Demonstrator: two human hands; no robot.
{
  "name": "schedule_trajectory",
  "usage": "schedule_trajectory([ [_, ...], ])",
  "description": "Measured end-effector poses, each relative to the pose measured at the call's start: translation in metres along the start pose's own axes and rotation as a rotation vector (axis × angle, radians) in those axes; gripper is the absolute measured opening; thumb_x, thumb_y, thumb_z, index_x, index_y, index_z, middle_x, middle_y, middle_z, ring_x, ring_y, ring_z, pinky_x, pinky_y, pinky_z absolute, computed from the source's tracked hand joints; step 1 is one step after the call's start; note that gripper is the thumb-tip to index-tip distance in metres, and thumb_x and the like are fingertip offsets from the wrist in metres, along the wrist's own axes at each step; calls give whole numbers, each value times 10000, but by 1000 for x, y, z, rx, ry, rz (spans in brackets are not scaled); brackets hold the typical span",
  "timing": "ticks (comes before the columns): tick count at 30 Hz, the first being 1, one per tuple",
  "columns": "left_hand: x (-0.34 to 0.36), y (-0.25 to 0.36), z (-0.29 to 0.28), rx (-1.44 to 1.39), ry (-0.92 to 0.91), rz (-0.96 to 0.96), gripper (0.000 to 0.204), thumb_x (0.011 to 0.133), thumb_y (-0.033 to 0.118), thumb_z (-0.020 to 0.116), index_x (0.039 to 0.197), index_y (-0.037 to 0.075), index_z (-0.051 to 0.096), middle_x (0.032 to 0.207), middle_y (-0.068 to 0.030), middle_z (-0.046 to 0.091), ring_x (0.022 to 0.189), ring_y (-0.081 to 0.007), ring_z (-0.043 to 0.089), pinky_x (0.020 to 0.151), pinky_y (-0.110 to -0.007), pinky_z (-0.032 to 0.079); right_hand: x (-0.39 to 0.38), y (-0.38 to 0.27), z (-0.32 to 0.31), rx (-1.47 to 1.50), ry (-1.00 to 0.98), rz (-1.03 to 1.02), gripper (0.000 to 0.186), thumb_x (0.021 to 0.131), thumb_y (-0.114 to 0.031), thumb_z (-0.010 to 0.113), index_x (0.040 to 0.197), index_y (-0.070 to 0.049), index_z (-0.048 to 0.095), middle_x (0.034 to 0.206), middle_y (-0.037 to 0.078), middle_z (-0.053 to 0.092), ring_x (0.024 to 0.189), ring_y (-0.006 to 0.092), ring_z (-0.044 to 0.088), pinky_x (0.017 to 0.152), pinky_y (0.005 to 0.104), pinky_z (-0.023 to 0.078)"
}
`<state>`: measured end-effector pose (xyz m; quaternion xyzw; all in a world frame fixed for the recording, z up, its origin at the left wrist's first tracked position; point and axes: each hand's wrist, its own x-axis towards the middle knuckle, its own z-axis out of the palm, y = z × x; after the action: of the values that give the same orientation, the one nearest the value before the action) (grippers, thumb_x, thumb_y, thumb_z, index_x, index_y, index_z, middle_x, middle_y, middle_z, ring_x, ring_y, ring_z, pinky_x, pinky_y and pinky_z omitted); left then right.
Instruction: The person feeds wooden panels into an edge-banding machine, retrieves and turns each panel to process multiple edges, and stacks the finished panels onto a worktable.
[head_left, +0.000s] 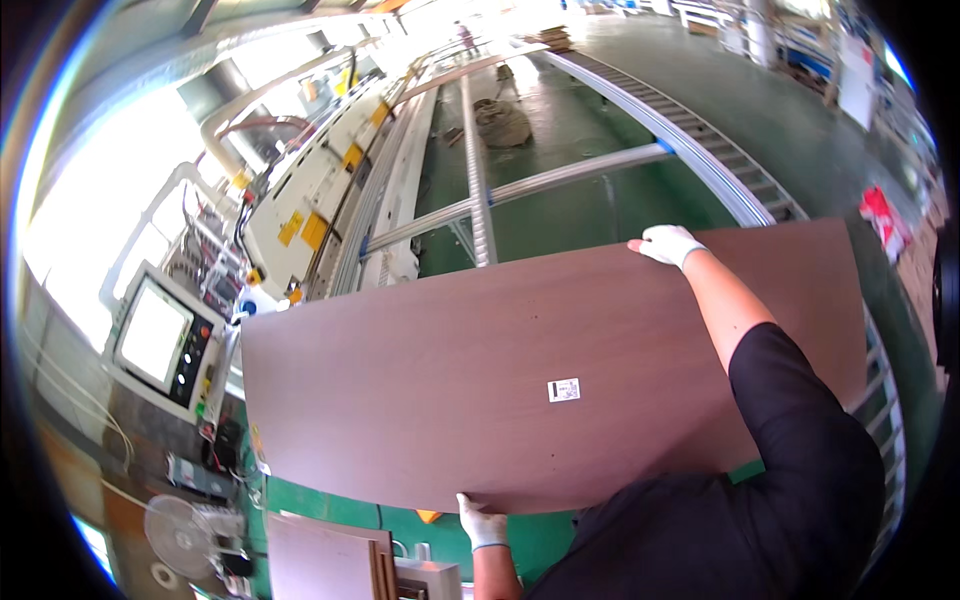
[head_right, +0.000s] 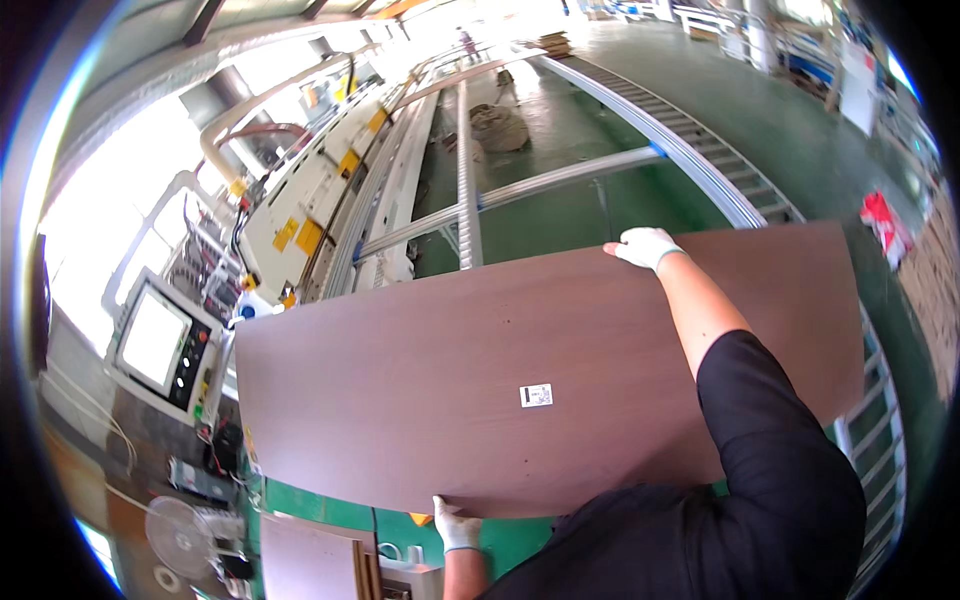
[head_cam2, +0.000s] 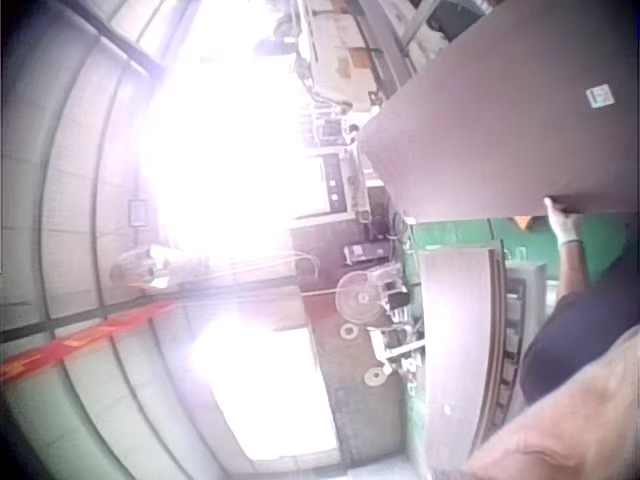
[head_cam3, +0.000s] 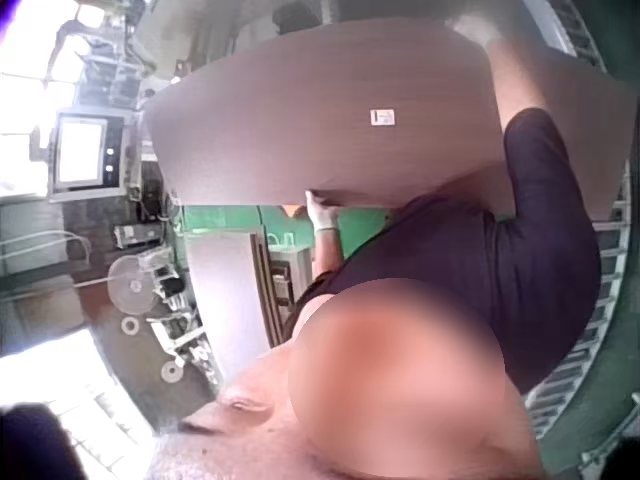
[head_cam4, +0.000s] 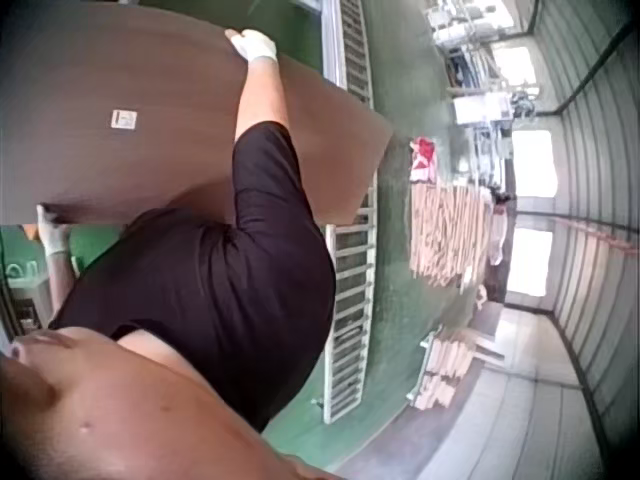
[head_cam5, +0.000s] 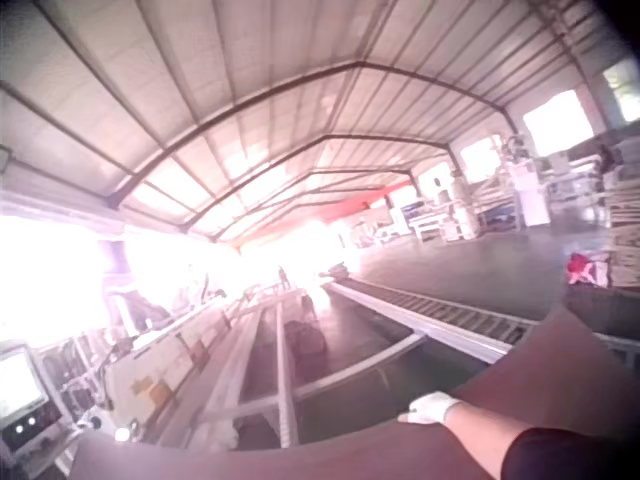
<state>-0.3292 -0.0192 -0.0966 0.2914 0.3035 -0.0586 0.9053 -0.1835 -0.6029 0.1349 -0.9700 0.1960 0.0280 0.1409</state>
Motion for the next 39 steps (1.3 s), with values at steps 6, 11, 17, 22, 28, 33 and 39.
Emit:
schedule_trajectory([
  [6,33,-2,32,-73,89,-3,468,986,460,516,1262,86,569,1309,-103,569,1218,-305,511,1087,-513,367,75,-15,22,-53,-58,-3,690,917,-691,402,1056,-84,698,1166,152,672,1121,372,604,977,427,462],
  [11,42,-11,60,-88,221,-28,466,991,457,509,1274,92,564,1318,-90,567,1224,-299,509,1092,-511,364,121,-23,30,-101,-134,24,671,920,-677,412,1088,-87,686,1179,142,670,1142,363,597,977,427,466],
  [17,52,-19,76,-23,310,33,486,1004,456,490,1321,91,534,1373,-80,541,1283,-300,480,1108,-511,350,166,-9,62,-158,-113,-27,617,939,-628,408,1083,-94,681,1111,143,694,1082,333,637,977,438,453],
  [22,48,-21,81,17,434,125,478,1010,416,506,1314,47,519,1358,-107,543,1245,-301,510,1070,-482,406,178,11,114,-190,94,-128,535,928,-591,460,959,-115,702,979,125,719,988,334,657,864,452,482],
  [28,28,-15,92,284,438,380,461,1014,375,518,1309,22,490,1308,-113,555,1155,-280,559,987,-449,477,184,8,117,-61,262,-218,507,914,-563,512,887,-98,713,868,121,715,863,328,667,797,462,492],
  [33,31,-21,112,227,351,373,446,1026,364,494,1291,5,495,1261,-116,572,1134,-267,565,976,-430,485,192,13,127,-64,236,-156,394,912,-472,567,959,-106,707,957,95,711,973,302,648,863,437,478],
  [39,50,-40,128,232,259,419,450,1025,325,510,1307,-19,444,1266,-134,559,1125,-259,570,976,-422,486,150,44,166,127,652,-329,358,879,-293,672,1154,-65,647,1232,127,634,1179,317,565,1010,449,430],
])
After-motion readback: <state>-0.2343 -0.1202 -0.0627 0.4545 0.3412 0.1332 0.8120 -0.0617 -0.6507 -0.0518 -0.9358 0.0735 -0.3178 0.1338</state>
